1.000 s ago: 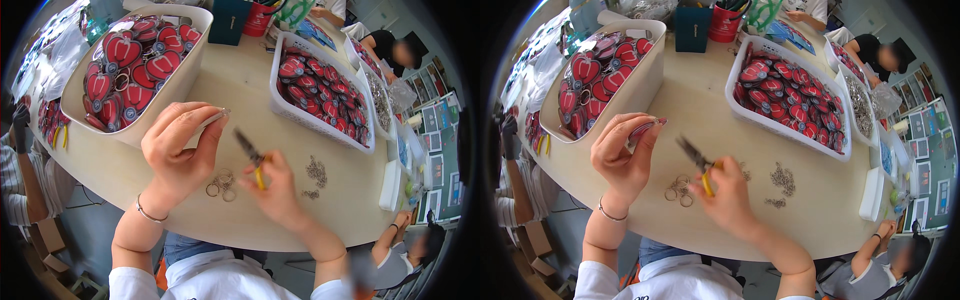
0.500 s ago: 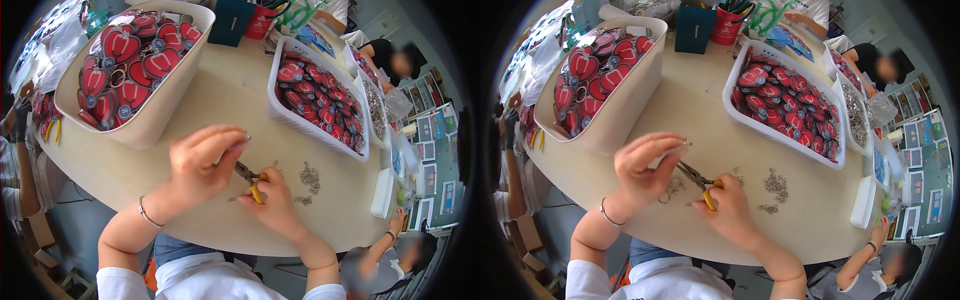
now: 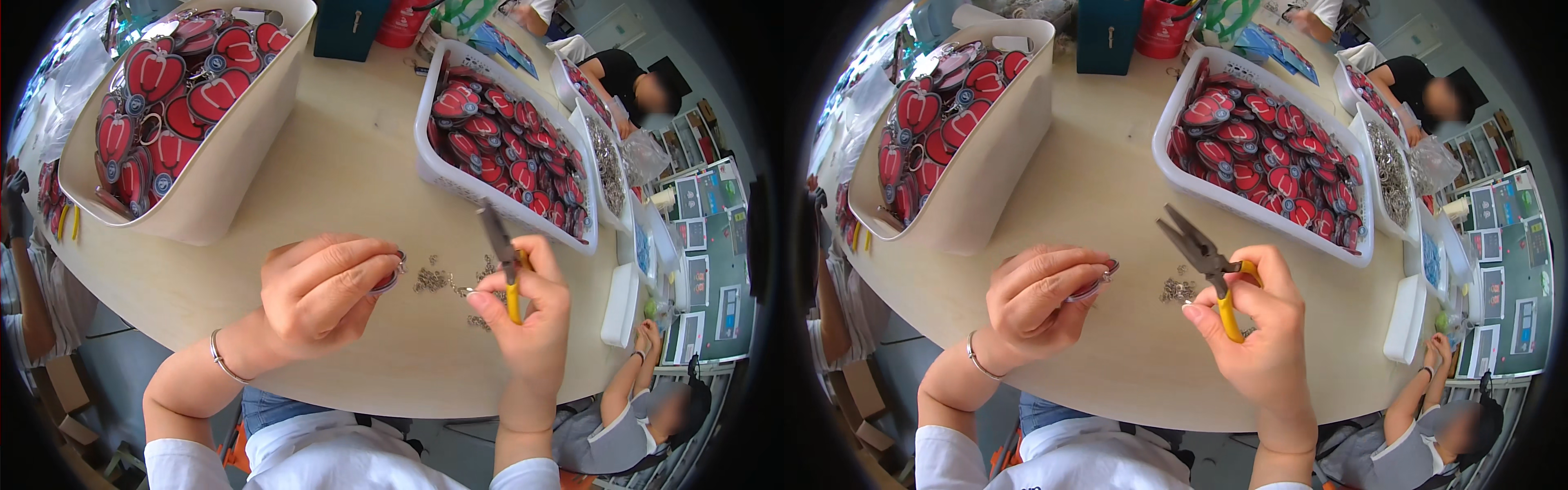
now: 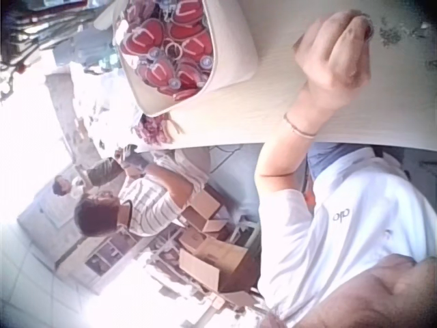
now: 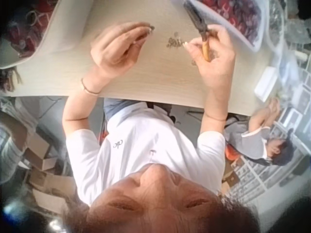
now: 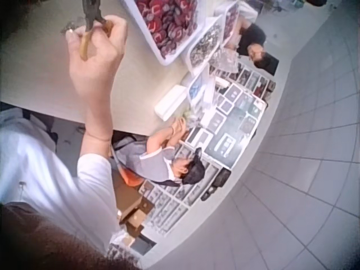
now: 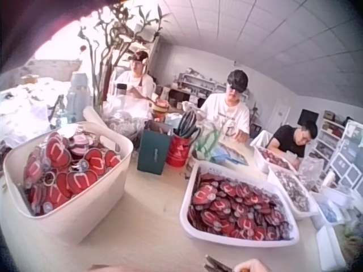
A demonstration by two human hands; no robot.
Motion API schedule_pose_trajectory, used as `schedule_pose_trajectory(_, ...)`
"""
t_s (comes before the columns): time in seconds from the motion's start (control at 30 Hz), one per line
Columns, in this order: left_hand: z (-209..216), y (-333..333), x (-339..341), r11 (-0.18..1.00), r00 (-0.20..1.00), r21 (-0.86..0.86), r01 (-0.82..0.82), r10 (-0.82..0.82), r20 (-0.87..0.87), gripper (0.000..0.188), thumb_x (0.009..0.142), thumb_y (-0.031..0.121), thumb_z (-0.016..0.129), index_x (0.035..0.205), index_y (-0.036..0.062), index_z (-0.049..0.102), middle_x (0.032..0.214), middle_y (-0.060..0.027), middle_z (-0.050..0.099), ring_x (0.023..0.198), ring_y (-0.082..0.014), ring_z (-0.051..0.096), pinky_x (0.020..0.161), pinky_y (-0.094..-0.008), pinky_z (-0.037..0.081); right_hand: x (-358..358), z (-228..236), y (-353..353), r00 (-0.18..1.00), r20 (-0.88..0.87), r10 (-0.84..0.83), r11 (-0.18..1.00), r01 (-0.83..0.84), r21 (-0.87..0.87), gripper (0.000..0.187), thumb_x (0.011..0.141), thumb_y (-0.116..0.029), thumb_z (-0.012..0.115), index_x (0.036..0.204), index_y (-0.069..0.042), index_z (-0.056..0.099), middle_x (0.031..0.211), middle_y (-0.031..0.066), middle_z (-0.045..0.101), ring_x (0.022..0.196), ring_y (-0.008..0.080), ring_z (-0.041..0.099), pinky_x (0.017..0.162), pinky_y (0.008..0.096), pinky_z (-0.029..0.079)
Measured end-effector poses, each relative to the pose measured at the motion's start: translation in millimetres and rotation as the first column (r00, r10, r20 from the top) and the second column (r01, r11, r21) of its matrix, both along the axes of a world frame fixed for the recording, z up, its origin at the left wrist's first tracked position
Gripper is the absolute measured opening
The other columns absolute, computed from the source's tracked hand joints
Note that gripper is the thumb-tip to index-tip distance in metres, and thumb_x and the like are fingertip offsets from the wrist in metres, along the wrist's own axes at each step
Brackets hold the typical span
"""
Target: The person assembles heart-shaped keychains by attaching split rings and key rings to the charms using pliers. They repeatedly pick up a charm, open a split ring, link it to the charm and a key ring, then close the ring, placing finished units into a container.
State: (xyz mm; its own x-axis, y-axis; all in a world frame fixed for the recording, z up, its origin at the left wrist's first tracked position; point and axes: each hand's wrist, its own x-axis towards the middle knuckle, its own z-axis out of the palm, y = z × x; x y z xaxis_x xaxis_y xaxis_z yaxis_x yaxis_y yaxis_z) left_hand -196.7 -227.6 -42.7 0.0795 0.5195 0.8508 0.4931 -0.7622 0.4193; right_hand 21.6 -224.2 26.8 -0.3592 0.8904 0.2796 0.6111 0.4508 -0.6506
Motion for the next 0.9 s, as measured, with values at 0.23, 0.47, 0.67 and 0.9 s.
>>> schedule_pose_trajectory(0.23,-4.5,-8.0,5.6,1.0,0.997,0.011,0.024,-0.023,-0.079,0.03,0.056,-0.008,0.068,0.084,-0.0008,0.067,0.087,-0.0108,0.069,0.068,-0.0215,0.066,0.052,-0.0277,0.051,-18.1,16.6,-6.1,0.98,-0.199,-0.025,0.999,0.018,-0.034,0.014,0.07,-0.008,0.078,0.073,0.0,0.067,0.093,0.0075,0.049,0.074,0.0156,0.05,0.065,0.0253,0.041)
schedule_pose_trajectory(0.47,-8.3,-9.8,9.3,0.998,0.996,-0.001,0.057,-0.057,-0.073,0.032,0.054,-0.007,0.067,0.085,-0.0005,0.067,0.086,-0.0104,0.069,0.067,-0.0206,0.066,0.05,-0.0278,0.051,-28.7,17.5,-5.3,0.97,-0.241,0.034,0.999,-0.033,0.008,0.016,0.071,-0.01,0.079,0.075,0.001,0.068,0.094,0.0092,0.05,0.075,0.0166,0.05,0.065,0.0259,0.042)
schedule_pose_trajectory(0.67,-7.6,-10.7,9.4,0.998,0.996,0.01,0.066,-0.065,-0.06,0.034,0.053,-0.005,0.067,0.086,-0.0006,0.067,0.086,-0.0108,0.068,0.067,-0.0208,0.066,0.049,-0.0272,0.05,-33.8,18.8,-5.4,0.962,-0.269,0.039,0.999,-0.037,0.012,0.017,0.07,-0.01,0.08,0.076,0.001,0.069,0.096,0.011,0.051,0.074,0.0161,0.049,0.064,0.0253,0.041)
schedule_pose_trajectory(0.9,-7.2,-10.8,8.6,0.997,0.997,0.03,0.065,-0.064,-0.046,0.034,0.052,-0.005,0.065,0.086,-0.0017,0.067,0.087,-0.0117,0.068,0.067,-0.0212,0.066,0.049,-0.0275,0.051,-37.1,19.6,-5.4,0.955,-0.296,0.005,1.0,-0.009,-0.012,0.016,0.07,-0.009,0.08,0.076,0.001,0.069,0.093,0.0098,0.049,0.075,0.0158,0.049,0.065,0.0253,0.041)
